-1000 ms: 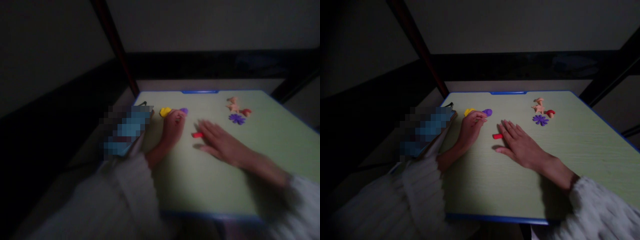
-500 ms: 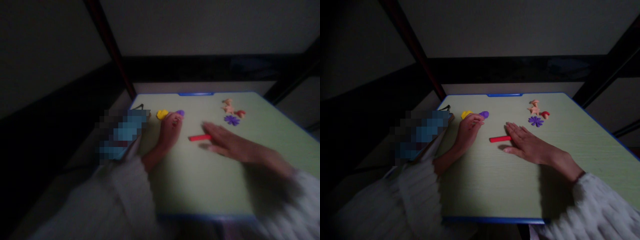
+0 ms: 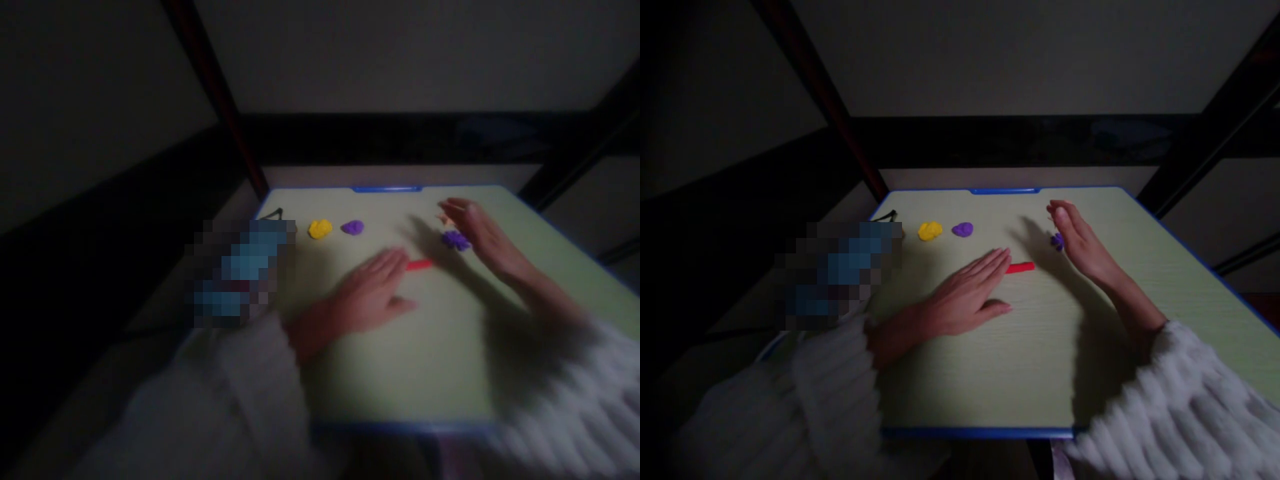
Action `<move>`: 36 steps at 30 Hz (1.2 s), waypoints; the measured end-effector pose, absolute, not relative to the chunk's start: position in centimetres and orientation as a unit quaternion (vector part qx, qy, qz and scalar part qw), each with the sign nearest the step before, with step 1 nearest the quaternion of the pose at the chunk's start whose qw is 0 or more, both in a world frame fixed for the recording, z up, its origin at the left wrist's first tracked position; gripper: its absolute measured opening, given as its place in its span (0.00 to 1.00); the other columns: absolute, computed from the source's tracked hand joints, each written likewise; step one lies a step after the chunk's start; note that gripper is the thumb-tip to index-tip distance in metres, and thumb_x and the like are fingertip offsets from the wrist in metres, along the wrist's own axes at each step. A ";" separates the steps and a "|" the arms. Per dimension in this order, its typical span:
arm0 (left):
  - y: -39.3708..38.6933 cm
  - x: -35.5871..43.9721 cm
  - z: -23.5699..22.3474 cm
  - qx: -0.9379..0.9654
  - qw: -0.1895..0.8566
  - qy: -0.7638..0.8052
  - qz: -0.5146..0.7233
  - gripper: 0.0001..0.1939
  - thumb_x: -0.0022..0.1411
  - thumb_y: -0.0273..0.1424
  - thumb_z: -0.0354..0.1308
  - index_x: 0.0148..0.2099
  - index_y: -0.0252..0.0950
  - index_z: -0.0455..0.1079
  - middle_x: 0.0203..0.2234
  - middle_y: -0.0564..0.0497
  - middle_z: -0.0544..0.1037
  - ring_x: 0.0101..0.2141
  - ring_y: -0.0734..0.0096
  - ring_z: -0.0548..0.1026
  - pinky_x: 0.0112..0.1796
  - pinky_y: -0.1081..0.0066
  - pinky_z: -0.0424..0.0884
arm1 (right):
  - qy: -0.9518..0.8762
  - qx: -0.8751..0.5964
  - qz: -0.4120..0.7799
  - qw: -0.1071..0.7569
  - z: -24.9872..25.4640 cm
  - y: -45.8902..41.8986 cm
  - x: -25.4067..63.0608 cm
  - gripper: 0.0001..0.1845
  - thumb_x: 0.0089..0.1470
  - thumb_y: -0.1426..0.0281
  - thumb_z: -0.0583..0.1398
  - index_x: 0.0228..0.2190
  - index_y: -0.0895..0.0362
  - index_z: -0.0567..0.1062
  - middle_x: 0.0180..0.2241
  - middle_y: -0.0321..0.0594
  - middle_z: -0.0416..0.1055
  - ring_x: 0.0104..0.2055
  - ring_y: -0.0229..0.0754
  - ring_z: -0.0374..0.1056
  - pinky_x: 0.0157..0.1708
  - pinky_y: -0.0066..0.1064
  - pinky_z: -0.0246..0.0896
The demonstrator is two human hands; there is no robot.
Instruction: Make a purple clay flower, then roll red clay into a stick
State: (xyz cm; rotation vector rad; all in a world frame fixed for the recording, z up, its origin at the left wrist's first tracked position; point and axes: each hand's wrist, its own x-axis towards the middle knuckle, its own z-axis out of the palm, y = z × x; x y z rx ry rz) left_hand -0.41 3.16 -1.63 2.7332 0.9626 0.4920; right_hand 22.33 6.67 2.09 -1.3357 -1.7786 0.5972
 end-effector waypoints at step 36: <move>6.8 -2.1 -2.7 0.727 0.282 0.452 0.434 0.06 0.53 0.27 0.59 0.34 0.33 0.75 0.26 0.49 0.79 0.27 0.72 0.75 0.28 0.74 0.71 | -0.772 -0.446 0.298 0.341 0.7 6.0 19.8 0.17 0.47 0.62 0.63 0.38 0.59 0.78 0.37 0.45 0.78 0.36 0.47 0.75 0.36 0.38 0.73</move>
